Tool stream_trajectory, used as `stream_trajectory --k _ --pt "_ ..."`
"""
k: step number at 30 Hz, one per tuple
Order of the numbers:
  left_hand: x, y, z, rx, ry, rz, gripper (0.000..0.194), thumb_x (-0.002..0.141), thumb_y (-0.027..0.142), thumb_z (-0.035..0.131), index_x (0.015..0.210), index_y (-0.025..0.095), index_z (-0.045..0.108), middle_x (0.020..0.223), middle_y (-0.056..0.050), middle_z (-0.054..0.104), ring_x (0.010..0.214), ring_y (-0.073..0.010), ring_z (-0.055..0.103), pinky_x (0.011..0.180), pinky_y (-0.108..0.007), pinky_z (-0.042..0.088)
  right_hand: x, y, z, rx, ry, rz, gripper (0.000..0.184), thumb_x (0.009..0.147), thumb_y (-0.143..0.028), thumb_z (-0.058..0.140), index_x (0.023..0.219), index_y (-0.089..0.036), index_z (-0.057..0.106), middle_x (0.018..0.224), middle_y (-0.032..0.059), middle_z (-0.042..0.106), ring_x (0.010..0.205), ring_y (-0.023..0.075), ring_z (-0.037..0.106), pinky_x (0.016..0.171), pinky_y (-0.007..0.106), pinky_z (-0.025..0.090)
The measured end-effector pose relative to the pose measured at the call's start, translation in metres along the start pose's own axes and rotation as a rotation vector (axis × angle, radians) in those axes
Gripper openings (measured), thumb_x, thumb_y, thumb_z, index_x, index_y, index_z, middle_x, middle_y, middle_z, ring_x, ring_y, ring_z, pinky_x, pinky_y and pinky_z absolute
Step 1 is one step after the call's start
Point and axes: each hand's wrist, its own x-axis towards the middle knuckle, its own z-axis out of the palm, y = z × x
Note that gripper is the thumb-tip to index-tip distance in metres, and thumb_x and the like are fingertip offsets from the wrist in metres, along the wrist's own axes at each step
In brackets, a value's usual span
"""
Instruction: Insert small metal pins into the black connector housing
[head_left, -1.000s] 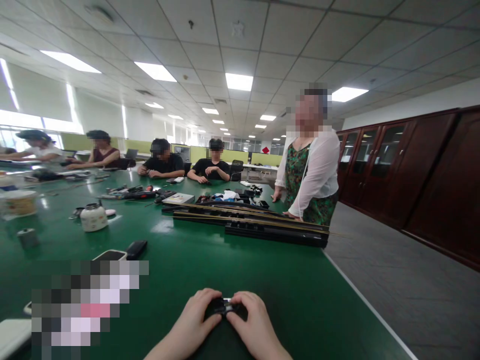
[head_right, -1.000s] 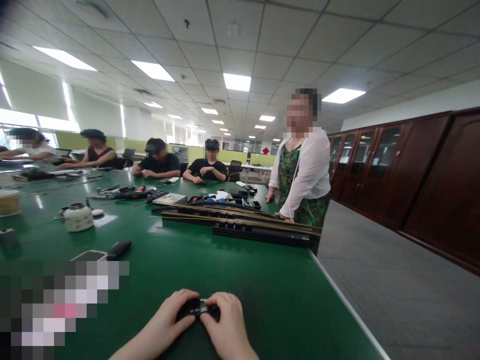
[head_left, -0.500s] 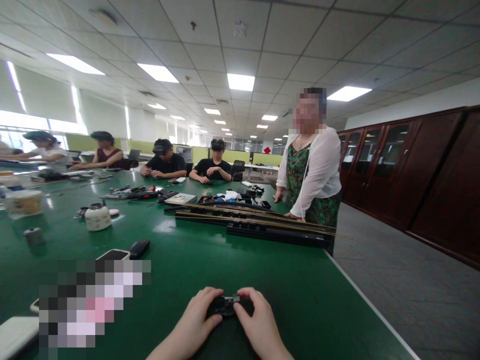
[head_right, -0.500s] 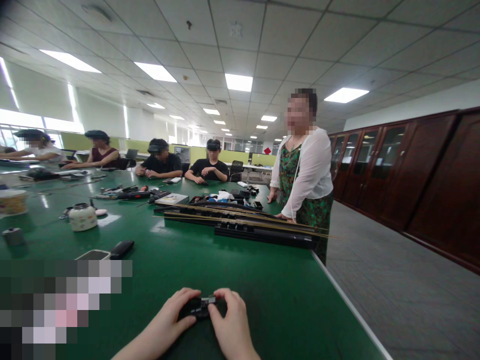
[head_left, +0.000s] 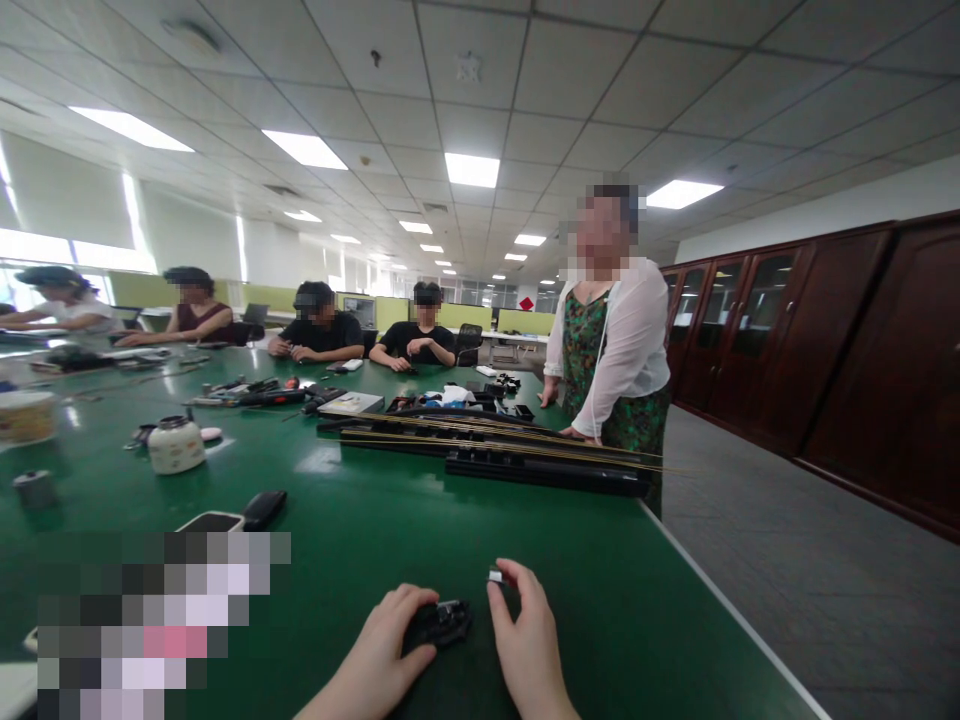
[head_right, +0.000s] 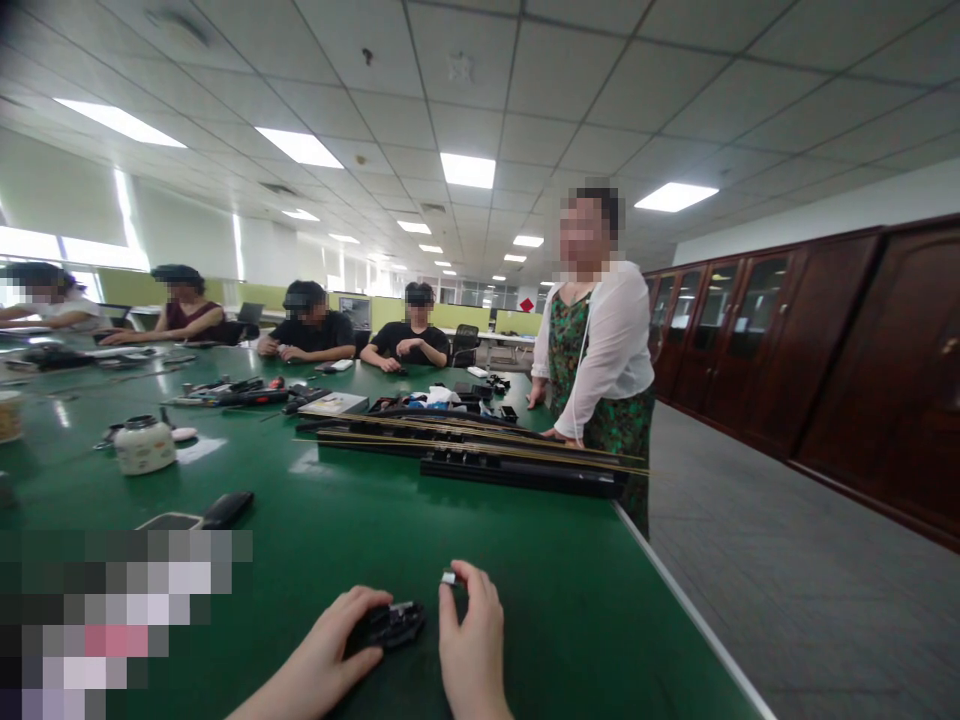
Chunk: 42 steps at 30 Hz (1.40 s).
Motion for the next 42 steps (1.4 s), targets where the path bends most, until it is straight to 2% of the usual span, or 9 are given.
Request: stream_trajectory --k 9,16,24,30,39,42 --pt "0.001 -0.007 0.003 0.022 0.023 -0.028 0.048 0.065 0.013 0.052 0.111 0.023 0.055 0.114 -0.005 0.060 0.109 -0.0225 0.050 0.099 -0.037 0.035 -0.001 0.004 0.001 0.017 0.060 -0.060 0.027 0.080 -0.037 0.049 0.100 -0.021 0.059 0.102 0.0078 0.063 0.098 0.0227 0.057 0.086 0.034 0.045" --pt "0.002 -0.010 0.005 0.026 0.027 0.021 0.048 0.061 0.010 0.052 0.107 0.023 0.058 0.110 -0.005 0.061 0.105 -0.0219 0.052 0.095 -0.035 0.038 0.000 0.004 0.002 -0.007 0.035 -0.080 0.024 0.079 -0.034 0.050 0.097 -0.022 0.060 0.099 0.0067 0.064 0.095 0.0227 0.058 0.084 0.034 0.045" --pt "0.000 -0.010 0.005 0.022 0.071 0.022 0.045 0.065 0.015 0.054 0.110 0.022 0.057 0.111 -0.006 0.062 0.105 -0.0237 0.053 0.095 -0.037 0.040 -0.001 -0.004 0.000 -0.061 -0.014 -0.064 0.018 0.078 -0.031 0.050 0.089 -0.022 0.060 0.091 0.0053 0.064 0.091 0.0224 0.058 0.081 0.034 0.044" --pt "-0.001 -0.007 0.004 0.016 0.065 0.048 0.040 0.065 0.013 0.053 0.103 0.024 0.060 0.106 -0.004 0.064 0.101 -0.0219 0.055 0.093 -0.035 0.042 -0.003 -0.003 0.001 -0.095 -0.009 -0.066 0.016 0.074 -0.027 0.053 0.088 -0.023 0.061 0.087 0.0038 0.065 0.087 0.0218 0.058 0.080 0.033 0.044" --pt "0.003 -0.015 0.007 0.003 0.065 0.039 0.043 0.066 0.016 0.053 0.107 0.025 0.059 0.108 -0.004 0.064 0.103 -0.0227 0.054 0.094 -0.036 0.041 -0.007 -0.009 0.006 -0.148 -0.138 -0.061 0.012 0.068 -0.022 0.053 0.075 -0.024 0.064 0.076 0.0023 0.064 0.078 0.0206 0.058 0.075 0.032 0.045" --pt "0.003 -0.018 0.008 0.006 0.059 0.019 0.047 0.064 0.015 0.053 0.110 0.025 0.058 0.110 -0.004 0.063 0.106 -0.0229 0.053 0.095 -0.037 0.040 -0.009 -0.013 0.007 -0.099 -0.207 -0.031 0.012 0.069 -0.024 0.054 0.076 -0.023 0.064 0.079 0.0025 0.063 0.079 0.0197 0.059 0.075 0.030 0.045"
